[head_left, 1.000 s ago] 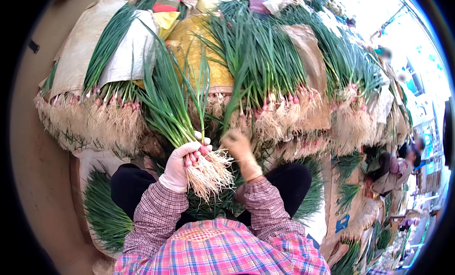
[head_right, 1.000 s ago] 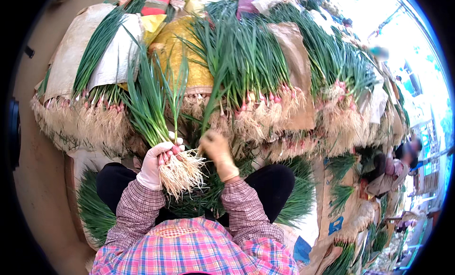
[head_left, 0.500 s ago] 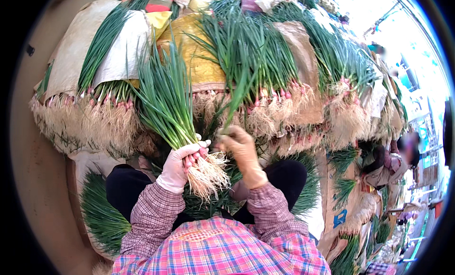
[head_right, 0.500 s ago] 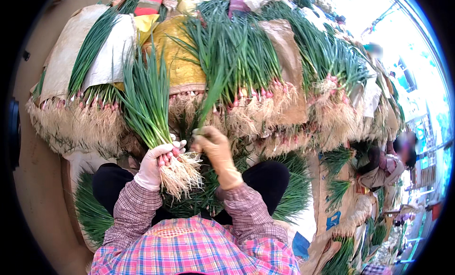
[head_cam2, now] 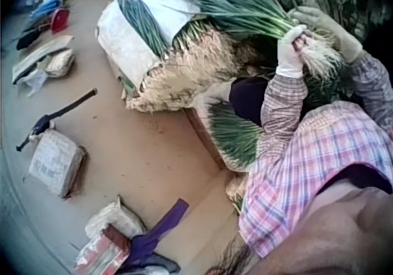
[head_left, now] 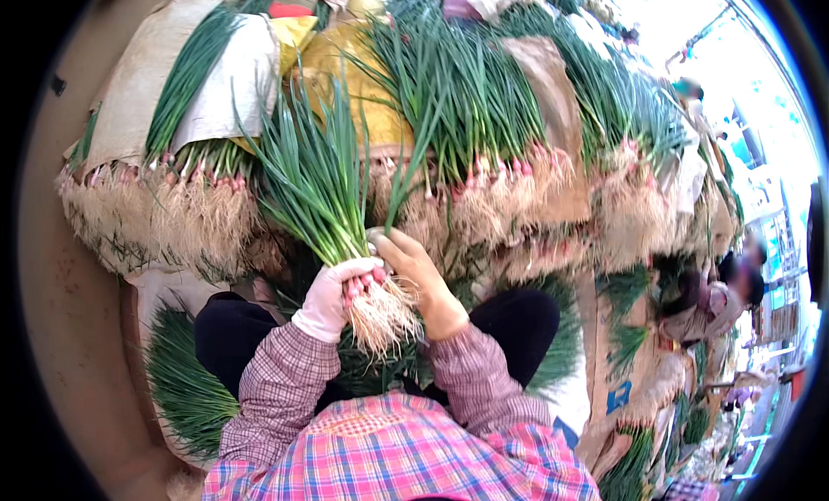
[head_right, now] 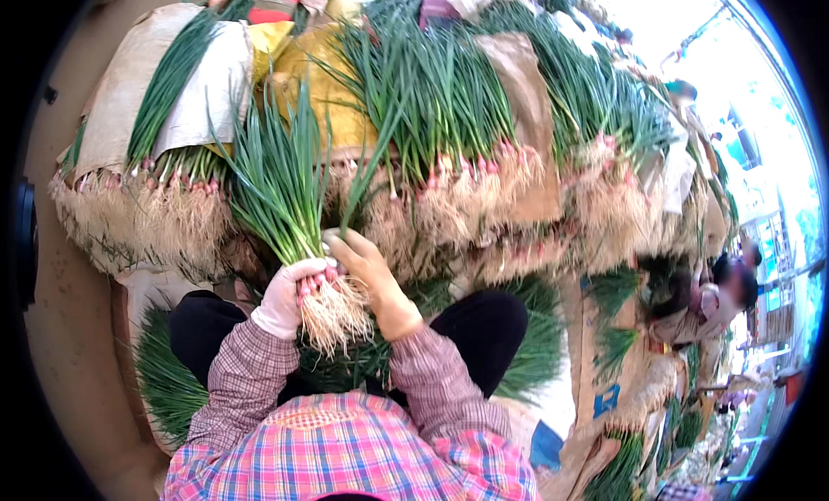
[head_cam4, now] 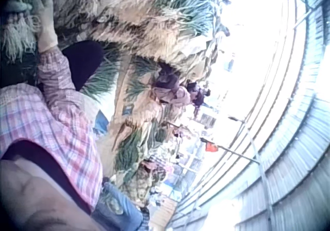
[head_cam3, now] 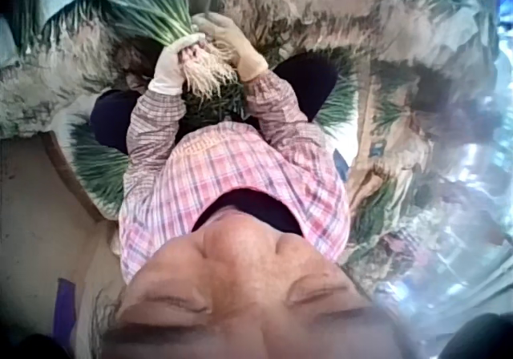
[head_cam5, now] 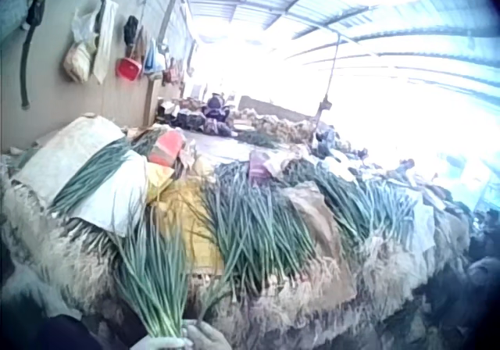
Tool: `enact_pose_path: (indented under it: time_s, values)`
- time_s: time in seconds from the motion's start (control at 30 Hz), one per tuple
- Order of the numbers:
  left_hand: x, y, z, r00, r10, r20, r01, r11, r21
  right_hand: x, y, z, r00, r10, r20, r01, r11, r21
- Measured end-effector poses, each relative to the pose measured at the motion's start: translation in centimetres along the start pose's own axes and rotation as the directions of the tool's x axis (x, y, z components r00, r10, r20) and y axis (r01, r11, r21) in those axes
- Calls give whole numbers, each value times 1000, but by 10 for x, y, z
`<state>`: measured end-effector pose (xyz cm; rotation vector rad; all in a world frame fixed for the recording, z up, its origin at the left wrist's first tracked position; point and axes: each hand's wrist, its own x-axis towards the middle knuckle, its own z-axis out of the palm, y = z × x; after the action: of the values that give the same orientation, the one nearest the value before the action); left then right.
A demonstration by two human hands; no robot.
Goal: The person gathers individual stalks of green onions from a pile on the floor and bunches them together into a large organized cluster by hand.
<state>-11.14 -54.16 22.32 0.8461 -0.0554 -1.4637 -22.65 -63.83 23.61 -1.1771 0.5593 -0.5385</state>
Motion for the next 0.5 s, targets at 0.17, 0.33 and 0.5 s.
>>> enact_pose_path:
  time_s: [0.17, 0.33, 0.5]
  values:
    - [-9, 9, 1, 998, 51, -32, -53, 995, -81, 33, -73, -15, 890, -164, -426, 30, 952, -303]
    - [-8, 8, 15, 998, 37, 51, -29, 989, -148, 93, -72, -126, 742, -656, -137, -238, -67, -969]
    - [-9, 12, 11, 998, 64, 10, -63, 990, -129, 43, -133, -98, 846, -272, -459, -59, 807, -587]
